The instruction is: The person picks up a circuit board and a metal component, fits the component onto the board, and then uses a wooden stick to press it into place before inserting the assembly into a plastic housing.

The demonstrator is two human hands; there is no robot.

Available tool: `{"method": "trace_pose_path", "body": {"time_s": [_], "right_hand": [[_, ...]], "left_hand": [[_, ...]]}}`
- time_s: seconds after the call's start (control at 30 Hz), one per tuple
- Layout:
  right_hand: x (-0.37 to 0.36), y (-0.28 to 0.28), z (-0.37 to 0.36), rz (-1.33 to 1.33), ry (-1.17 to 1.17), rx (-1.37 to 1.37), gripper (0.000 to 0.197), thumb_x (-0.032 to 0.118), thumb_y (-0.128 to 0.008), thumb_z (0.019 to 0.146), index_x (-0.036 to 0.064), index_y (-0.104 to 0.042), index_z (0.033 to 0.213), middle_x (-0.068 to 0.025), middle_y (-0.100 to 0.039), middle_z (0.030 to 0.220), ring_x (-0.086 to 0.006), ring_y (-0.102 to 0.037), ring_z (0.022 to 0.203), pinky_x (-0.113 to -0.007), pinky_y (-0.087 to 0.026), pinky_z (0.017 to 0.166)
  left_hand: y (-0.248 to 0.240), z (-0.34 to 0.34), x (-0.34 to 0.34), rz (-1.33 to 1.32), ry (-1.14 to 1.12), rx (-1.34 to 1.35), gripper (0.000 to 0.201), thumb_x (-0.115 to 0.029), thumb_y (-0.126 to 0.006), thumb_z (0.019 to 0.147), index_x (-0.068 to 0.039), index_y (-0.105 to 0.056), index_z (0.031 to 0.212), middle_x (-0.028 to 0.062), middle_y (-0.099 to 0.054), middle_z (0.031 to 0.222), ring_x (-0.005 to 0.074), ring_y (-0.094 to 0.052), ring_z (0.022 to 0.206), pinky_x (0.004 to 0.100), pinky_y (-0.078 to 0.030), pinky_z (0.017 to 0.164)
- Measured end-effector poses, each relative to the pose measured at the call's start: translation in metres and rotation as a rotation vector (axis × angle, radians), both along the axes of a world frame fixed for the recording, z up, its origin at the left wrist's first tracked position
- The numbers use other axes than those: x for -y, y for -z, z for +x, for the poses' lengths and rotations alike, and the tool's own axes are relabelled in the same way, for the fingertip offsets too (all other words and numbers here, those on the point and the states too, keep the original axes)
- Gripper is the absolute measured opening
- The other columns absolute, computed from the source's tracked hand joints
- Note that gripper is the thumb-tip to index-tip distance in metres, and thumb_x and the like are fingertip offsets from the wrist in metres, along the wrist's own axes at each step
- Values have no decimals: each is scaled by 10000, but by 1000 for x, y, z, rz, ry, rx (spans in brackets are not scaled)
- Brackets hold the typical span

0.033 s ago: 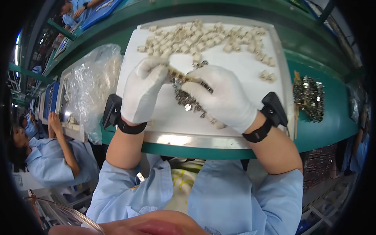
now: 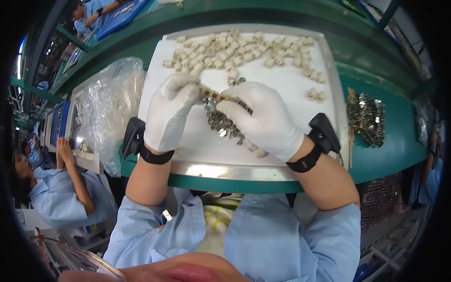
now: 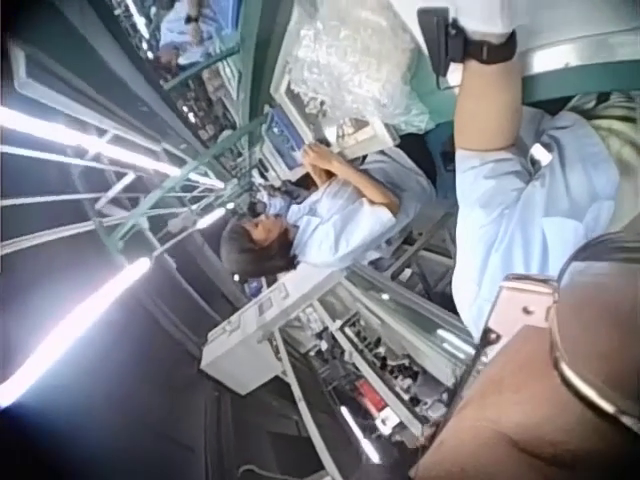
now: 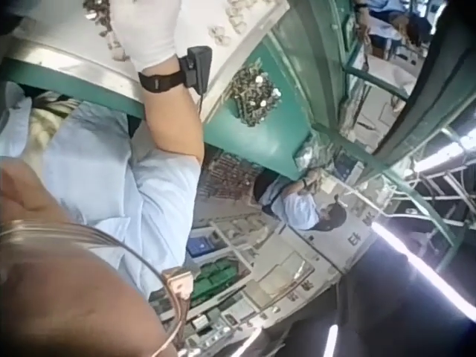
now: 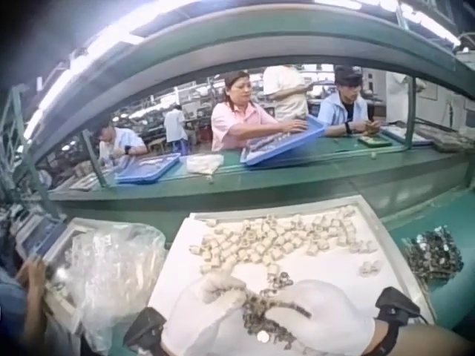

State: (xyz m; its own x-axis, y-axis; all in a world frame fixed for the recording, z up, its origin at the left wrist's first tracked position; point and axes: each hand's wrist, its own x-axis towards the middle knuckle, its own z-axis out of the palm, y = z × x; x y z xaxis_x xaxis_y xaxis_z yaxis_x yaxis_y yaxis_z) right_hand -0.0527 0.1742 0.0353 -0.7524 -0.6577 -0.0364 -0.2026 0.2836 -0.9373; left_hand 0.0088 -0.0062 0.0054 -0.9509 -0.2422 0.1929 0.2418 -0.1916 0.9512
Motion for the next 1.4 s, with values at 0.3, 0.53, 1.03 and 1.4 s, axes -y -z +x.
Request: {"method": "trace_pose_path", "body": {"time_s": [0.3, 0.53, 1.03, 1.4], "right_hand": [[6, 30, -14, -182, -39, -416, 138, 48, -579, 843, -39, -617, 943, -77, -621, 852, -122, -579, 765, -246, -466, 703], [5, 29, -11, -113, 90, -515, 130, 56, -569, 853, -31, -633, 925, -92, -630, 859, -140, -584, 768, -256, -463, 700], [6, 29, -9, -255, 135, -258, 146, 65, -574, 857, -25, -638, 954, -97, -627, 933, -131, -587, 815, -239, -454, 748], [12, 34, -3, -105, 182, -650, 128, 42, -587, 830, -24, -639, 926, -95, -638, 870, -178, -587, 790, -268, -457, 724]], "left_hand": [[-5, 4, 7, -263, 41, 35, 167, -75, -607, 842, 24, -622, 976, 39, -620, 908, 92, -559, 828, 228, -446, 752], [-4, 6, 2, -291, 24, -18, 149, -83, -628, 822, 13, -642, 936, 49, -632, 850, 116, -588, 797, 239, -459, 718], [0, 2, -6, -580, -66, -215, 291, -178, -601, 818, -14, -629, 1057, 182, -634, 879, 289, -613, 795, 315, -474, 724], [16, 2, -11, -741, -78, -189, 311, -186, -576, 830, -38, -613, 1101, 192, -623, 846, 317, -611, 763, 346, -483, 683]]}}
